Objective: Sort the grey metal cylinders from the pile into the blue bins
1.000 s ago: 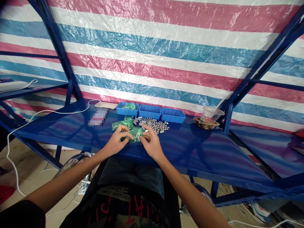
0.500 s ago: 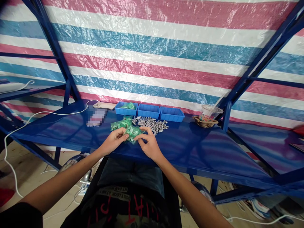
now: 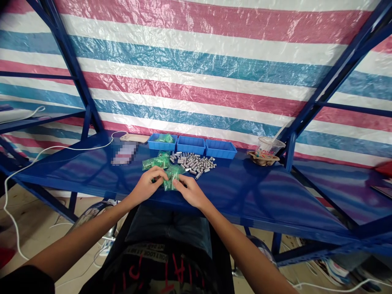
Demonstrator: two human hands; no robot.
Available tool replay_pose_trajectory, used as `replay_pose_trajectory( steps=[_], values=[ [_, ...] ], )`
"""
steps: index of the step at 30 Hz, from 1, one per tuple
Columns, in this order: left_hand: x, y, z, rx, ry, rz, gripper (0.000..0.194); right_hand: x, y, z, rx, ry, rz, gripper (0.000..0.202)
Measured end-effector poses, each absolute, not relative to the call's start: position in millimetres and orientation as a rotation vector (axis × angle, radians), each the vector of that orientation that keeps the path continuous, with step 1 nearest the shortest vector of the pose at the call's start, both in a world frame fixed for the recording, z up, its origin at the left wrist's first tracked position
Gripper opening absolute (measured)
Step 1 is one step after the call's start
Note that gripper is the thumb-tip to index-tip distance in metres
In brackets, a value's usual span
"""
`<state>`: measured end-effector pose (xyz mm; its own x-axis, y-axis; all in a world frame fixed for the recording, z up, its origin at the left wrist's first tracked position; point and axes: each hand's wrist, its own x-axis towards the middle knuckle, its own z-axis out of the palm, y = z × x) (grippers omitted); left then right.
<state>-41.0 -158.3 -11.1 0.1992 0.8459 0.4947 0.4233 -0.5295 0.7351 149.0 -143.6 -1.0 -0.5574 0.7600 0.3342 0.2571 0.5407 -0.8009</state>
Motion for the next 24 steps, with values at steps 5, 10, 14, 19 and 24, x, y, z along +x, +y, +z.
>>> replay_pose_trajectory(
  steps=[5, 10, 14, 19, 24],
  values=[
    [-37, -158, -9, 2.004, 1.234, 1.214, 0.022, 148, -140, -7, -0.864, -2.009, 0.816, 0.029],
    [-41, -162, -2, 1.921, 1.147, 1.138, 0.026, 151, -140, -12, -0.665, -2.116, 0.507, 0.036],
    [-46, -164, 1, 1.856, 1.04, 1.087, 0.039, 151, -140, -15, -0.643, -2.153, 0.325, 0.05],
    [-44, -158, -7, 1.755, 1.067, 1.193, 0.026, 150, -144, -10, -0.692, -2.181, 0.464, 0.047],
    [-44, -156, -15, 1.731, 1.086, 1.302, 0.018, 149, -141, -8, -0.829, -1.981, 0.74, 0.02]
  ],
)
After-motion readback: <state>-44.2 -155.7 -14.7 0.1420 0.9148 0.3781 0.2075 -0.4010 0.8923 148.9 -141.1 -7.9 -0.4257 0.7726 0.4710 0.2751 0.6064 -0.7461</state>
